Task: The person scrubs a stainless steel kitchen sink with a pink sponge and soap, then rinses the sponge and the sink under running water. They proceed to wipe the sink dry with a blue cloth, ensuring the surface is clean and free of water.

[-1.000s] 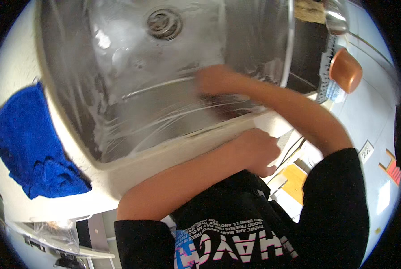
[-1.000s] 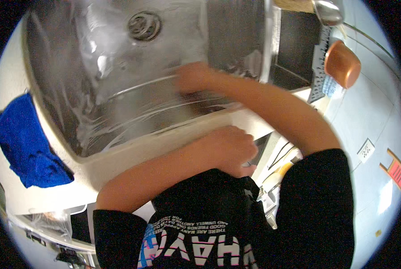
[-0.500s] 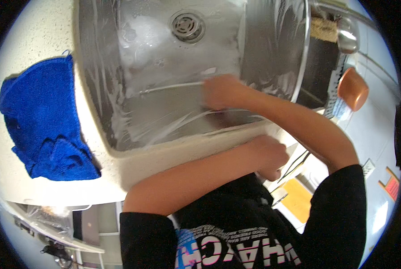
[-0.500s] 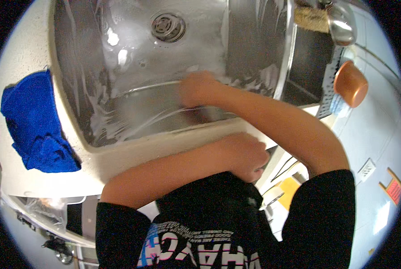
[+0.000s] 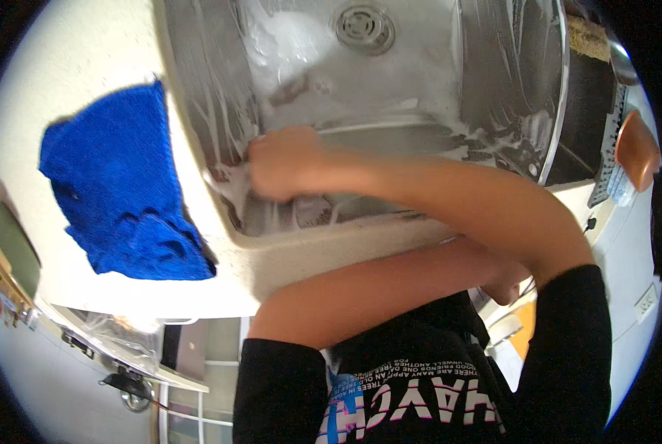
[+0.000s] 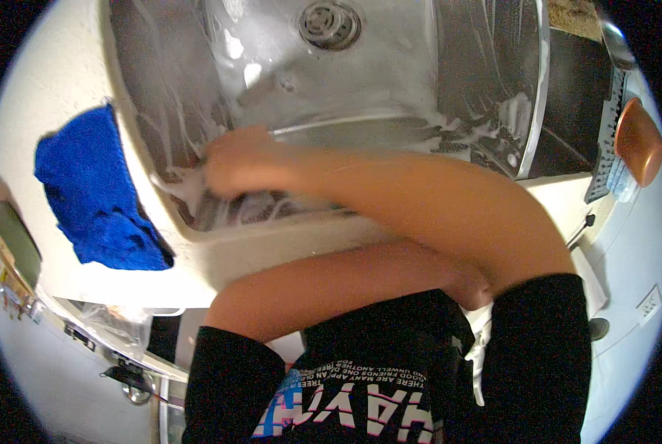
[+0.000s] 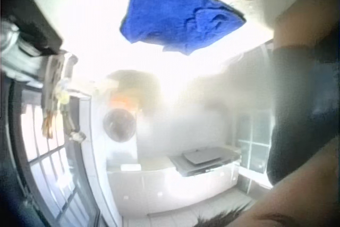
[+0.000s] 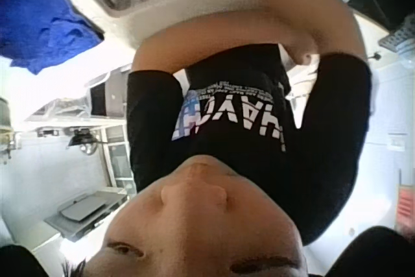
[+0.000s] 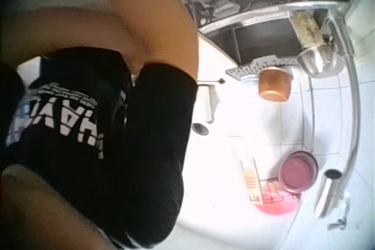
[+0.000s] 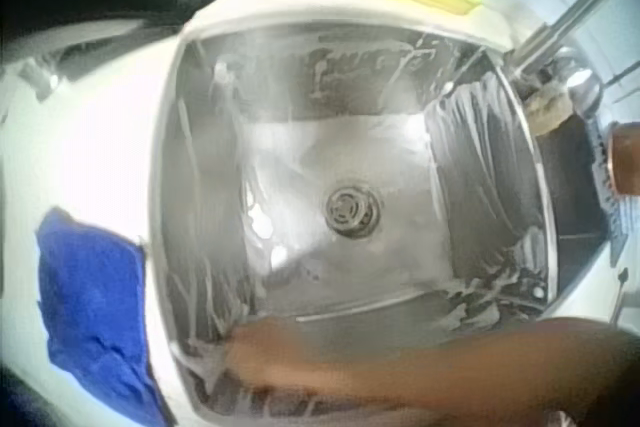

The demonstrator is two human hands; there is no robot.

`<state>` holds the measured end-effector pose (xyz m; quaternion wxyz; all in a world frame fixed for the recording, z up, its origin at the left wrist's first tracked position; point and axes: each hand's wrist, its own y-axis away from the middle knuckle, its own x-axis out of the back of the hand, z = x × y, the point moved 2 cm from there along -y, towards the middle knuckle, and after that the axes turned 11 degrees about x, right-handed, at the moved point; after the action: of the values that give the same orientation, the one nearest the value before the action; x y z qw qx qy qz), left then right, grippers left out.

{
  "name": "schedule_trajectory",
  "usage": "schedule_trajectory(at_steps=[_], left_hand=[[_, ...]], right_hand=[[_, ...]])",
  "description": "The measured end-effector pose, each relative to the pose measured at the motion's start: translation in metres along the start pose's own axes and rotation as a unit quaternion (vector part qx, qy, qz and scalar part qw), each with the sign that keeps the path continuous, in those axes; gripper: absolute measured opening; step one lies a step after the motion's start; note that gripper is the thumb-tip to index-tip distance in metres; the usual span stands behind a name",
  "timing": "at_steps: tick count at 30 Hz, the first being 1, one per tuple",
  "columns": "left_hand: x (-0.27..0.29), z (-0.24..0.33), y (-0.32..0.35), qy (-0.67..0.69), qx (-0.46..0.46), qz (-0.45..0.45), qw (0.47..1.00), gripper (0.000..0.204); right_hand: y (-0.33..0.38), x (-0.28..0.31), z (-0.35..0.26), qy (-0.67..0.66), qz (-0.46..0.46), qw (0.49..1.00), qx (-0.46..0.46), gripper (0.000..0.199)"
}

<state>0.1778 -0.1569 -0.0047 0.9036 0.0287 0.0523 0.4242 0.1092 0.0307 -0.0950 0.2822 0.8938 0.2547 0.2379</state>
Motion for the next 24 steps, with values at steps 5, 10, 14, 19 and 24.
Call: schedule_trajectory(at_steps=[5,10,14,19,24], left_hand=[[-0.011,-0.010,-0.009,-0.018,-0.066,0.156,0.985,0.033],[0.008,0.006,-0.002,-0.003,0.013,-0.026,1.000,0.038],[0.000,0.002,-0.007,0.014,-0.023,0.025,0.999,0.039],[0.015,0.002,0.008,0.028,-0.033,0.025,0.999,0.040],[0.022,0.000,0.016,0.017,-0.035,0.050,0.998,0.046]], right_hand=[[-0.009,-0.013,0.012,0.046,0.013,0.998,0.032,0.026],[-0.006,-0.005,0.006,0.002,-0.010,0.997,0.072,0.026],[-0.025,-0.025,0.039,0.136,0.121,0.980,0.082,0.027],[-0.065,0.096,0.046,0.213,0.413,0.864,0.197,0.031],[-0.067,0.208,-0.022,-0.122,0.623,0.766,0.097,0.023]])
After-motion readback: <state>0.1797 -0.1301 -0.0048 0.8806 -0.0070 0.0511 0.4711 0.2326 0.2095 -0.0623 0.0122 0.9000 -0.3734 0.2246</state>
